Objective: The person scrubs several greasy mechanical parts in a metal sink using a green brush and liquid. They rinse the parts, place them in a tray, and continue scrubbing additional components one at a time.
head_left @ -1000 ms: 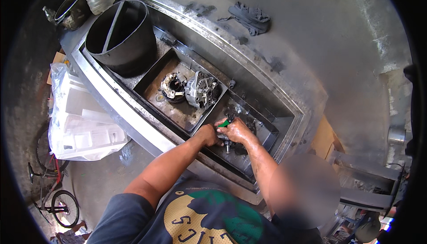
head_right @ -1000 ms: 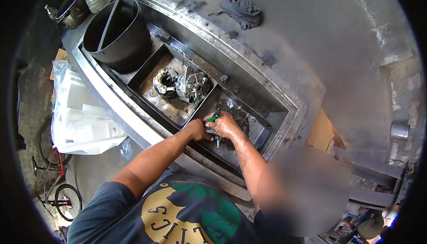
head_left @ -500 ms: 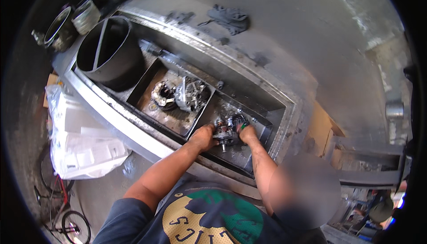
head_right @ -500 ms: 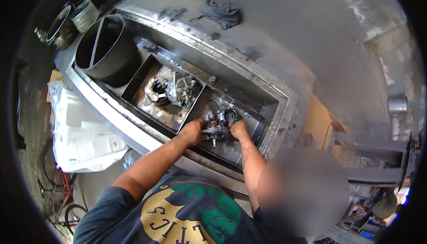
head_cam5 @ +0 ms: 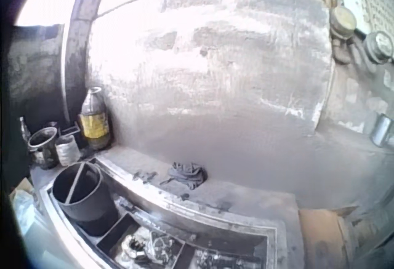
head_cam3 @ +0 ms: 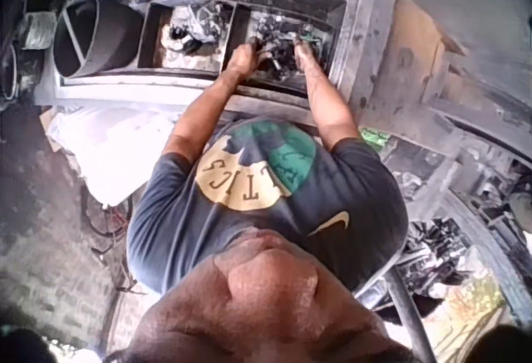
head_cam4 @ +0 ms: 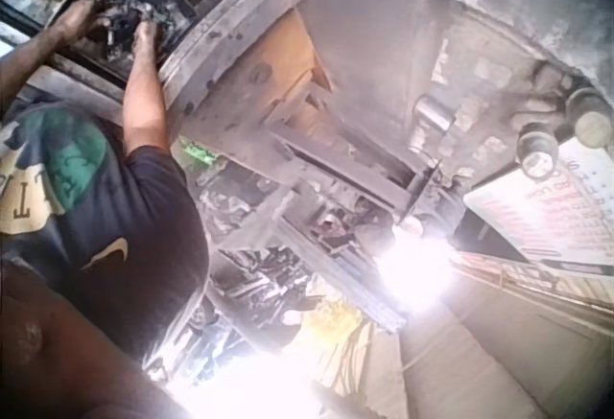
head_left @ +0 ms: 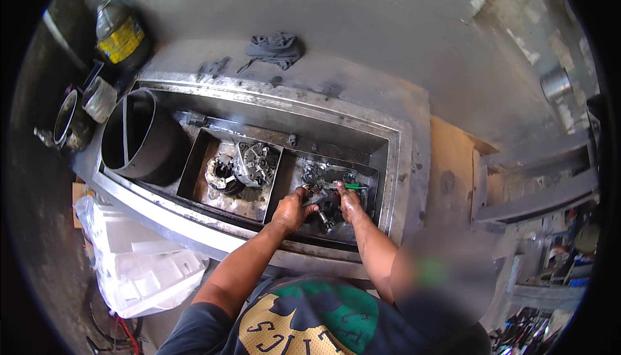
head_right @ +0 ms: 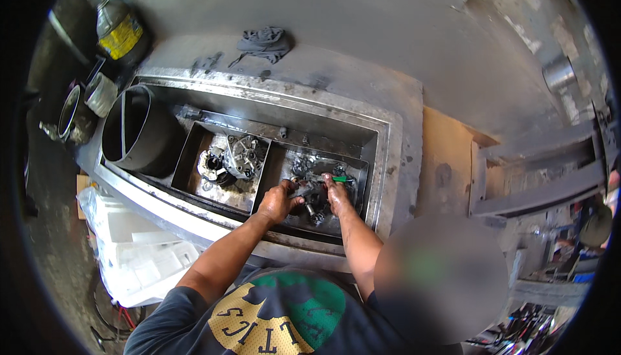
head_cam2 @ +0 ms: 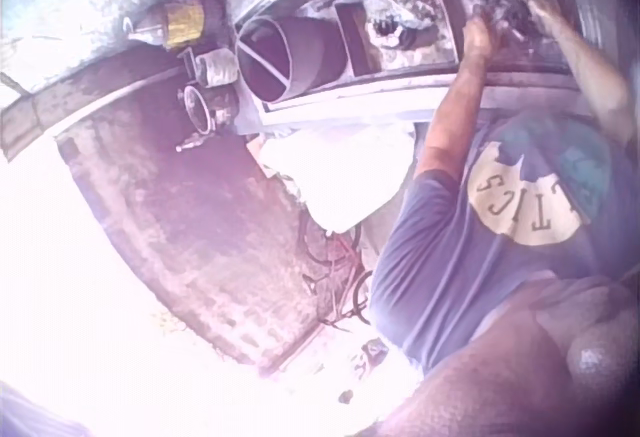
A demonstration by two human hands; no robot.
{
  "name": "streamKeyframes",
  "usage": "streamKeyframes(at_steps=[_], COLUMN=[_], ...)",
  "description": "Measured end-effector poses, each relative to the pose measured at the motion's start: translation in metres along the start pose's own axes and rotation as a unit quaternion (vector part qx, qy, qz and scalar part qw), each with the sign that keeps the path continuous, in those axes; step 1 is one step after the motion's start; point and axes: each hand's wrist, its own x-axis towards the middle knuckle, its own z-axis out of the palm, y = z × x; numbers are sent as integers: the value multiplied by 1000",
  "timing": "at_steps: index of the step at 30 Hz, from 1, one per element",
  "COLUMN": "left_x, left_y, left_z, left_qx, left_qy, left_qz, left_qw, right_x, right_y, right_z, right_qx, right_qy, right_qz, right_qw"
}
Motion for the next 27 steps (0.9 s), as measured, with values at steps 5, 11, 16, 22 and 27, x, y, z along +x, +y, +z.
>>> streamKeyframes(at_steps=[5,11,16,22,27], left_x=[7,19,18,-11,-17], left_y=[5,-44,-88,-20,15], left_z=[-3,15,18,-16,-14], left_qx=[-26,-344,-190,-90,5], left_qy=[60,42,50,14,112], left_qz=[-21,-129,-96,50,18], left_qw=[998,929,976,995,994], right_x=[14,7,10,-5,22], right_y=[-42,-92,-82,-70,-65], right_z=[0,22,40,54,52], right_qx=[-240,-358,-378,-363,-180], right_qy=[-102,-206,-226,-209,-282], right_qz=[-172,-291,-327,-293,-214], right_qw=[950,863,837,859,918])
